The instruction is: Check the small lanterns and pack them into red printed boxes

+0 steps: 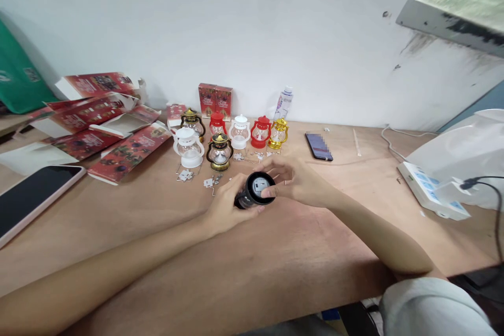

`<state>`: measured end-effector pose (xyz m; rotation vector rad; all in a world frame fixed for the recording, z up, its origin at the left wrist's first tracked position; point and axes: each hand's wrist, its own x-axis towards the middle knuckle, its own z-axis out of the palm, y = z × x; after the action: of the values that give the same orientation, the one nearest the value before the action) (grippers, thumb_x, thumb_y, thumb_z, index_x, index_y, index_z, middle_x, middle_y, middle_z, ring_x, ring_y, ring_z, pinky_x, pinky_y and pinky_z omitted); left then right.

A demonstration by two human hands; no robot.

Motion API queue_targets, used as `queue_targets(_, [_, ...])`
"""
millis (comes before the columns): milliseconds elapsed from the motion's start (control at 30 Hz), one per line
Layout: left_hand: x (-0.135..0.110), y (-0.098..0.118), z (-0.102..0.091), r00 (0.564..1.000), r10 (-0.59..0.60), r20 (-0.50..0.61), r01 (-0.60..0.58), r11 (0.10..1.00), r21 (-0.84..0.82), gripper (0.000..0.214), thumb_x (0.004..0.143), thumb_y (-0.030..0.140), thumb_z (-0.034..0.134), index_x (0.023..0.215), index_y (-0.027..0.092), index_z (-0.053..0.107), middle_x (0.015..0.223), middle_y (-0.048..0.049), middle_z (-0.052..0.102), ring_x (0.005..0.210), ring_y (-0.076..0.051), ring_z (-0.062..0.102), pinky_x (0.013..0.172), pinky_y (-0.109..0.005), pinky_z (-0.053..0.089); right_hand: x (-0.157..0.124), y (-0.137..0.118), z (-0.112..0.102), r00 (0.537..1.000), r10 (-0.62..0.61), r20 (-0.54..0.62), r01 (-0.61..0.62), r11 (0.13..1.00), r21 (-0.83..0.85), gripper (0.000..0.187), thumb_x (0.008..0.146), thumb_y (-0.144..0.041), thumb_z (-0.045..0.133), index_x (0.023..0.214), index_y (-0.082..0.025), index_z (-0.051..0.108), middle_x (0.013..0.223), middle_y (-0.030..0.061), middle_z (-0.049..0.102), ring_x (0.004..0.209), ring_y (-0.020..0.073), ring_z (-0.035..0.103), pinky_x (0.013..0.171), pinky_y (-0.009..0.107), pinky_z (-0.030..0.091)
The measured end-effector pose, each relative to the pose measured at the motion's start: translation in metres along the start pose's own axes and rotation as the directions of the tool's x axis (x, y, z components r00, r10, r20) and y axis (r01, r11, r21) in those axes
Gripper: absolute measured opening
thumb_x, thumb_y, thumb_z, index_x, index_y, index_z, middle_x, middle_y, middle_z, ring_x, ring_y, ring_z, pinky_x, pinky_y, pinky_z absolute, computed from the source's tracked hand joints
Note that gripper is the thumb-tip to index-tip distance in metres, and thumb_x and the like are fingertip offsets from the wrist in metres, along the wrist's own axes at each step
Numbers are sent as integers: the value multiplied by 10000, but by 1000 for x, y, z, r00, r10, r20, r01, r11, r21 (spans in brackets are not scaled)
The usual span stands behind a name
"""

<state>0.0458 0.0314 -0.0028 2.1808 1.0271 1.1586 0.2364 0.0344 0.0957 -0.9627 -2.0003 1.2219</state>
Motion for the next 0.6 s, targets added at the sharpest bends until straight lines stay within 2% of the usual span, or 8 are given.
queue_targets(133, [-1, 0, -1, 1000, -18, 3, 18, 998, -56, 436, 735, 464, 652, 1014, 140, 569, 947, -93, 675, 871, -252, 624, 759, -347, 479, 6, 7, -1, 999, 36, 23, -38, 992, 123, 264, 679, -245, 772, 918, -174, 687, 894, 32, 722, 822, 157, 673, 755, 304, 534])
queue_targets(233, [0, 3, -2, 999, -29, 16, 31, 994, -108, 418, 755, 439, 620, 1036, 134, 572, 944, -87, 690, 832, -231, 634, 740, -325, 477, 8, 10, 0, 996, 69, -55, -60, 988, 144, 158, 667, -275, 784, 759, -172, 706, 887, 39, 725, 792, 153, 677, 766, 319, 545])
queue_targets(333, [1, 5, -3, 998, -51, 30, 55, 990, -128, 399, 761, 431, 608, 1020, 130, 585, 918, -78, 698, 786, -213, 634, 712, -306, 470, 7, 9, 0, 991, 56, -121, -43, 994, 101, 177, 654, -316, 798, 640, -168, 702, 951, 61, 728, 841, 173, 686, 806, 339, 548])
queue_targets(467, [2, 6, -4, 999, -45, 30, 50, 980, -192, 430, 759, 428, 611, 1068, 130, 589, 940, -73, 709, 816, -211, 649, 731, -292, 481, 4, 4, -2, 998, 2, -69, 1, 999, 40, 111, 731, -294, 739, 734, -183, 746, 1022, 68, 734, 937, 193, 689, 824, 341, 555])
queue_targets(600, [1, 4, -3, 1000, 1, 26, 5, 973, -231, 456, 742, 443, 637, 1066, 126, 590, 939, -74, 710, 811, -210, 656, 724, -286, 498, 0, 0, -2, 997, -57, -54, 55, 998, -32, 83, 769, -255, 711, 760, -179, 742, 1015, 62, 737, 909, 174, 695, 812, 321, 569])
